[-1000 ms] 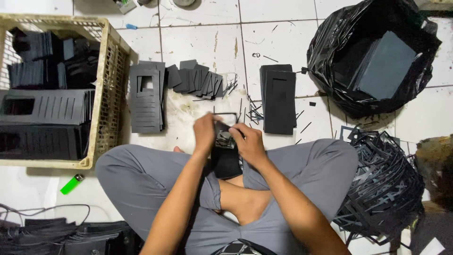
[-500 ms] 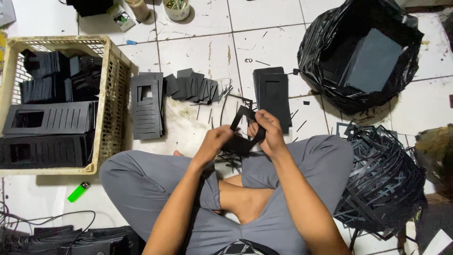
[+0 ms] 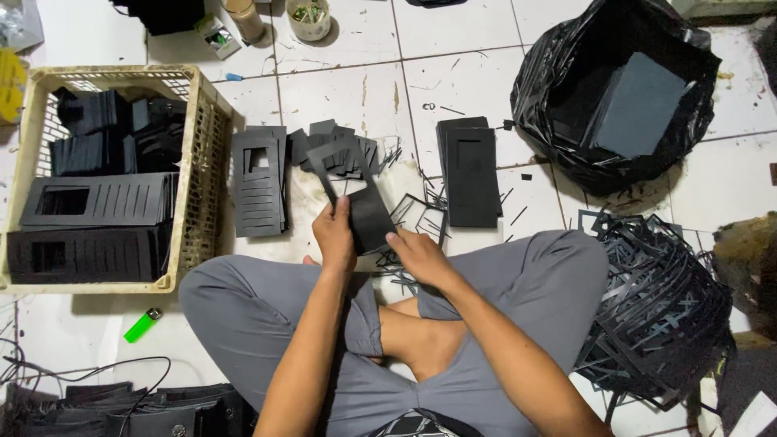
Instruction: Removing excess plastic flashing from molded frames by hand
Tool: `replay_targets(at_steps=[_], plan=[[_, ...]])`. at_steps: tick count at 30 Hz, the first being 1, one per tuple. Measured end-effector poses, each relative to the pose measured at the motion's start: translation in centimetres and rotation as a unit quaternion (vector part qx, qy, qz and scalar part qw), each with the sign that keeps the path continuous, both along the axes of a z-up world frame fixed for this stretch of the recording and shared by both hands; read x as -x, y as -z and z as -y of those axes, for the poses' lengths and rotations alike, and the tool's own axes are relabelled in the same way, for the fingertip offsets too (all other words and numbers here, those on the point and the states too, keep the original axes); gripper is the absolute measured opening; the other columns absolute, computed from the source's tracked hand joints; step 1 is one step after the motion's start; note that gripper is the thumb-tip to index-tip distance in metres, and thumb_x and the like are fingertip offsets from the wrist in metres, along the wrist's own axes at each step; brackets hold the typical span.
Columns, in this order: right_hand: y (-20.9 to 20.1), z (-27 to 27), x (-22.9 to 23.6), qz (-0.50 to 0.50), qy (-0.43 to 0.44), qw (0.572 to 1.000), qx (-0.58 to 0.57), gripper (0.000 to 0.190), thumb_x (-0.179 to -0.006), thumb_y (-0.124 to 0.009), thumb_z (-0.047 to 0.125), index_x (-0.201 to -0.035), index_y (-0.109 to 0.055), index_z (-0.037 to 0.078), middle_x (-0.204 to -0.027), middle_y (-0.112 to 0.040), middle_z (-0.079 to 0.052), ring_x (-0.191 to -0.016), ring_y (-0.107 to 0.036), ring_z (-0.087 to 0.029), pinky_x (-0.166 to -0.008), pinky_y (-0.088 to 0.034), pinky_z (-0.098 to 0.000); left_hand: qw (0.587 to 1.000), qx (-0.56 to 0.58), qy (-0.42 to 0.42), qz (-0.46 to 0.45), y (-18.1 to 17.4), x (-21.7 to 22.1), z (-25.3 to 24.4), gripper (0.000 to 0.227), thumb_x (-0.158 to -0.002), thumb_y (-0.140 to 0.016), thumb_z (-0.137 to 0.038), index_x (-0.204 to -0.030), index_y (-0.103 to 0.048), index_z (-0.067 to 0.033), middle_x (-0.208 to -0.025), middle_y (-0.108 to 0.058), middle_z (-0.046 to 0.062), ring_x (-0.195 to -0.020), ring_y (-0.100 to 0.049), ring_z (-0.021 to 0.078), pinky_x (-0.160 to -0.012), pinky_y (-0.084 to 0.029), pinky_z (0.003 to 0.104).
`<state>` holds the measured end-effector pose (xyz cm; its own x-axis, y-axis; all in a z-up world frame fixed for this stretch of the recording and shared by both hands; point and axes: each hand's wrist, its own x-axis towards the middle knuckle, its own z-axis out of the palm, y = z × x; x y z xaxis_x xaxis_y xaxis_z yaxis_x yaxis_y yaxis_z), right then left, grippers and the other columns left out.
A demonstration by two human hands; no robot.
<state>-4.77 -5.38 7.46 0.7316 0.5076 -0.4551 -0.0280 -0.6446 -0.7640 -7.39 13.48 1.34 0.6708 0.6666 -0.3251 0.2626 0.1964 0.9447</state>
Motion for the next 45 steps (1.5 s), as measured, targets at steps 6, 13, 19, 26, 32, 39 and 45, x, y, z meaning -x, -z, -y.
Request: replay_targets(at_steps=[6,13,19,26,32,39,45], plan=[[-1.4,-0.2,1.2,-0.003,-0.092,0.994,0.065,0.042,-0.102,-0.045,0.042,-0.098,-0.076,0.016,-0.088,-0.077,-0.014,-0.097,-0.073,-0.037,-0.086,-0.053,-0.0483,0.980,0.085,-0.160,0.082,4.3,-0.7,-4.3,0.032,-0.106,-0.060,-0.027,-0.112,-0.071,0.0025,-0.088,-0.076,0.019,-0.073,-0.074,0.0219,-0.062,-0.061,0.034],[-4.6,-0.8,1.1,-0.052,-0.119,0.989,-0.066,0.040,-0.101,-0.044,0.031,-0.091,-0.073,0.005,-0.093,-0.075,-0.028,-0.099,-0.067,-0.052,-0.088,-0.050,-0.0571,0.949,0.098,-0.275,0.123,5.1,-0.6,-4.5,0.022,-0.102,-0.064,-0.026,-0.100,-0.073,-0.0049,-0.068,-0.071,0.013,-0.052,-0.069,0.0133,-0.045,-0.054,0.025],[-3.6,-0.5,0.6,-0.027,-0.148,0.984,-0.098,0.038,-0.101,-0.045,0.029,-0.082,-0.071,0.009,-0.083,-0.074,-0.023,-0.089,-0.070,-0.045,-0.083,-0.052,-0.0513,0.918,0.144,-0.335,0.158,4.4,-0.5,-4.2,0.020,-0.100,-0.068,-0.021,-0.100,-0.070,-0.0014,-0.084,-0.075,0.019,-0.073,-0.076,0.0187,-0.066,-0.066,0.033],[-2.9,0.9,0.6,0.012,-0.230,0.973,-0.005,0.038,-0.100,-0.044,0.035,-0.079,-0.069,0.016,-0.074,-0.072,-0.018,-0.085,-0.072,-0.041,-0.077,-0.054,-0.0517,0.915,0.067,-0.373,0.140,0.9,-0.8,-4.9,0.027,-0.102,-0.067,-0.028,-0.101,-0.065,-0.0011,-0.094,-0.072,0.021,-0.085,-0.067,0.0171,-0.082,-0.061,0.038],[-7.1,1.8,-0.1,0.046,-0.202,0.978,0.006,0.032,-0.098,-0.050,0.030,-0.094,-0.072,0.007,-0.090,-0.073,-0.025,-0.096,-0.070,-0.046,-0.086,-0.052,-0.0539,0.909,0.133,-0.347,0.190,-0.3,-0.3,-6.5,0.032,-0.099,-0.071,-0.036,-0.108,-0.059,-0.0075,-0.101,-0.072,0.013,-0.092,-0.071,0.0159,-0.087,-0.062,0.035],[-2.3,2.1,-1.0,0.079,0.113,0.973,-0.187,0.045,-0.097,-0.067,0.032,-0.133,-0.064,0.005,-0.124,-0.067,-0.020,-0.115,-0.066,-0.036,-0.097,-0.053,-0.0441,0.955,0.253,-0.087,0.130,-2.8,-0.9,-1.0,0.030,-0.098,-0.068,-0.040,-0.106,-0.071,-0.0109,-0.091,-0.067,0.004,-0.083,-0.072,0.0180,-0.080,-0.065,0.040],[3.9,3.5,-2.0,-0.049,0.218,0.942,-0.250,0.026,-0.093,-0.078,0.023,-0.114,-0.075,0.008,-0.096,-0.073,-0.008,-0.090,-0.070,-0.016,-0.083,-0.058,-0.0339,0.962,0.224,0.142,0.065,-4.1,0.1,3.0,0.032,-0.103,-0.063,-0.035,-0.099,-0.075,-0.0051,-0.089,-0.067,0.005,-0.080,-0.066,0.0178,-0.076,-0.060,0.042]])
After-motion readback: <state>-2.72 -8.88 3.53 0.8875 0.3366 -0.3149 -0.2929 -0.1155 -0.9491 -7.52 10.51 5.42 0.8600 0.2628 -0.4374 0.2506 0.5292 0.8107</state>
